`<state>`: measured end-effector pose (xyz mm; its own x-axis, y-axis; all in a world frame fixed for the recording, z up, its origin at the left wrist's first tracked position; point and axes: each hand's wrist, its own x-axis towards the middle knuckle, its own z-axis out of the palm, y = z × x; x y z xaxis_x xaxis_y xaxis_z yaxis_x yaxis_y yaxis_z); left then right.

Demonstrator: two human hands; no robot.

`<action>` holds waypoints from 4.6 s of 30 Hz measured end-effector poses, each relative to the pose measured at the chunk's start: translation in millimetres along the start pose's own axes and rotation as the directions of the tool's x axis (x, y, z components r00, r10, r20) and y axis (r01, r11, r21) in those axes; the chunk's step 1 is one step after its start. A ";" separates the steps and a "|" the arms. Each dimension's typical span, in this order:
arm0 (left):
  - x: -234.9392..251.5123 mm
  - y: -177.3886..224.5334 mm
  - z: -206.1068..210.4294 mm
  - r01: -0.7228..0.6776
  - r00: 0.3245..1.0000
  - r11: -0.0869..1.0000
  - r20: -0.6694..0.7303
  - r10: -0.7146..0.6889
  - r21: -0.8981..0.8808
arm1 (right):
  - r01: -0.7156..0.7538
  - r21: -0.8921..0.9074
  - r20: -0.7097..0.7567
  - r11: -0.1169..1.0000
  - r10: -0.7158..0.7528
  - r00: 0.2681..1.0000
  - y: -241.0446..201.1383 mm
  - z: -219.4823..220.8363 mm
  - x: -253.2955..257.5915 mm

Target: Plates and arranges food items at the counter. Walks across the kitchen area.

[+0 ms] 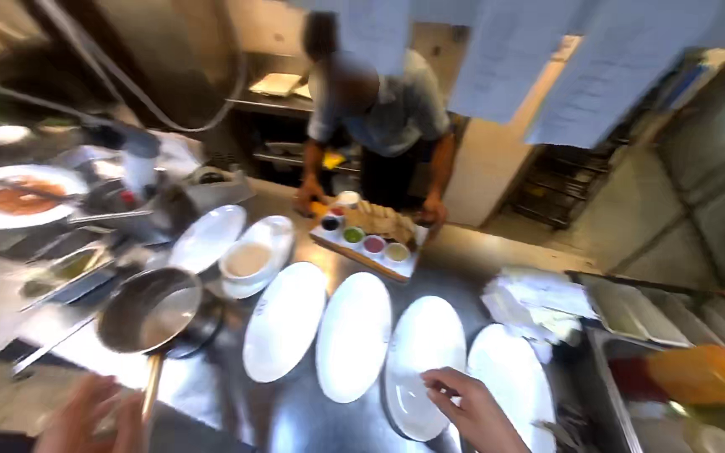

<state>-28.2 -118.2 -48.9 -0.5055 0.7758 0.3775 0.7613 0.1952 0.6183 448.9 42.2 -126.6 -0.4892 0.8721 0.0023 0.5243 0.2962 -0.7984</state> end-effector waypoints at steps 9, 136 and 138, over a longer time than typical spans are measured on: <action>98.7 87.3 158.3 0.179 0.728 0.974 0.647 -0.226 0.138 | 0.043 -0.005 0.145 0.999 -0.042 0.989 -21.1 10.1 17.4; 358.2 50.6 246.2 0.065 0.833 0.987 0.537 -0.136 0.149 | -0.029 0.613 -0.283 0.789 0.254 0.925 17.6 -57.3 265.0; 352.3 43.3 250.8 0.010 0.812 0.981 0.571 -0.122 0.195 | -0.041 0.440 -0.176 0.897 0.131 0.976 -6.1 -32.8 282.2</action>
<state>-71.5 314.0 -62.0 -0.2717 0.9486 -0.1620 0.8210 0.3163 0.4753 330.5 299.3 -101.3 -0.2860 0.9582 0.0035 0.1837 0.0584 -0.9812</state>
